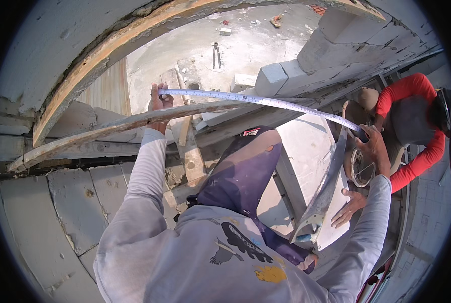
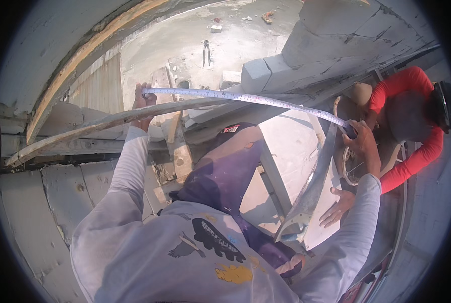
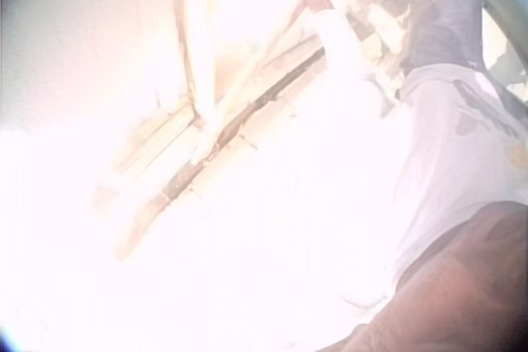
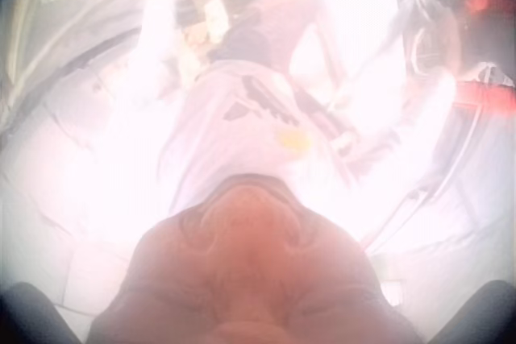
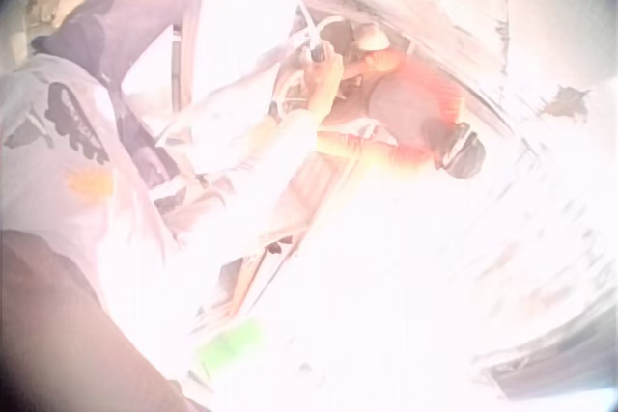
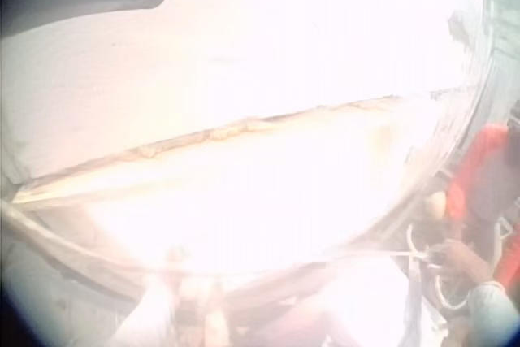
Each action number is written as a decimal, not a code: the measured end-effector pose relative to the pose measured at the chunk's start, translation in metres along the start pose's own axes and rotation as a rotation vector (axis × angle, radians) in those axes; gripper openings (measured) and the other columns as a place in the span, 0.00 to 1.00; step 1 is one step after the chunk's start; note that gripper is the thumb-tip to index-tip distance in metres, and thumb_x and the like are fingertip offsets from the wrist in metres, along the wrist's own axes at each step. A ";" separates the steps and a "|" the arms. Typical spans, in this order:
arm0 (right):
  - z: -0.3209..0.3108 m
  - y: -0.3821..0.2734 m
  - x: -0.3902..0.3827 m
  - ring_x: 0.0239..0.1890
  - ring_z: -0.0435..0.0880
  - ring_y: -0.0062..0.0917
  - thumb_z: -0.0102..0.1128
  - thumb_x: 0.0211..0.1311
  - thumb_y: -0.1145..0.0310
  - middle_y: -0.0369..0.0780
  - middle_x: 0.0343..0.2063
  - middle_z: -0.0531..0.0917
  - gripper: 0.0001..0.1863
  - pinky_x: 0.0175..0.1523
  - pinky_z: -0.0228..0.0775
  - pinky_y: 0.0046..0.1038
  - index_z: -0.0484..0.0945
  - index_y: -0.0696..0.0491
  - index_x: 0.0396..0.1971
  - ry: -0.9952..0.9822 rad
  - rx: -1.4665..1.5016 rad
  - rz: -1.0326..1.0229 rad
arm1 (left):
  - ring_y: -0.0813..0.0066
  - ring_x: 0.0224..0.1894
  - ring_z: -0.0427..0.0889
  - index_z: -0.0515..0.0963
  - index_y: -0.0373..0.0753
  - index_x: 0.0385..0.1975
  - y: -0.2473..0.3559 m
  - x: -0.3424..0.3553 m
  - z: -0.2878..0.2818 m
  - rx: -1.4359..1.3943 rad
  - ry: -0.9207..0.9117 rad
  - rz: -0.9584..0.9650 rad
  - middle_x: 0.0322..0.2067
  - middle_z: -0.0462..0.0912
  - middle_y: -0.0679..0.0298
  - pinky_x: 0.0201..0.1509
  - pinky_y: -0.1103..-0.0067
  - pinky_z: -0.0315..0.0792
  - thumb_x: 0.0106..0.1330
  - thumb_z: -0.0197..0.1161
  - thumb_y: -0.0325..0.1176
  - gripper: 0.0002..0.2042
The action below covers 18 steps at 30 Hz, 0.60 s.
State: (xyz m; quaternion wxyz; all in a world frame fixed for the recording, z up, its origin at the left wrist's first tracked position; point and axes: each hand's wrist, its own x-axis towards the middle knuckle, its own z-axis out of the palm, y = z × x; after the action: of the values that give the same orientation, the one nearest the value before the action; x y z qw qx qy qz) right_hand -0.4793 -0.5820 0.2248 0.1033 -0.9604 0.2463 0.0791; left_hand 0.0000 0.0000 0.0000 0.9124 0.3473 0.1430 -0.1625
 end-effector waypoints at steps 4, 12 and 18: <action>0.028 -0.056 -0.003 0.45 0.90 0.44 0.72 0.61 0.54 0.55 0.41 0.88 0.31 0.55 0.79 0.41 0.84 0.60 0.58 -0.075 0.161 0.068 | 0.77 0.39 0.78 0.72 0.36 0.67 -0.004 -0.053 0.027 0.050 -0.096 0.071 0.56 0.82 0.57 0.43 0.78 0.80 0.79 0.67 0.46 0.26; 0.040 -0.118 0.020 0.26 0.87 0.30 0.64 0.63 0.47 0.43 0.23 0.85 0.31 0.35 0.82 0.36 0.87 0.63 0.49 -0.337 0.390 0.166 | 0.73 0.42 0.79 0.77 0.39 0.52 -0.015 -0.069 -0.102 -0.149 0.101 0.093 0.44 0.81 0.61 0.48 0.74 0.80 0.76 0.70 0.39 0.14; 0.061 -0.156 0.016 0.22 0.80 0.22 0.60 0.68 0.46 0.38 0.21 0.81 0.26 0.27 0.74 0.29 0.85 0.59 0.36 -0.365 0.573 0.220 | 0.75 0.41 0.79 0.81 0.43 0.46 0.007 -0.093 -0.106 -0.152 0.142 0.167 0.36 0.80 0.68 0.47 0.75 0.78 0.71 0.76 0.37 0.12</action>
State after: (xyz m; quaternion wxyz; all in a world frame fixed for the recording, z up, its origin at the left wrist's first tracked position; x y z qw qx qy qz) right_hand -0.3953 -0.4416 0.1878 0.4015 -0.8303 0.3379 0.1878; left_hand -0.0971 0.0954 -0.0375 0.9341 0.2982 0.1897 -0.0497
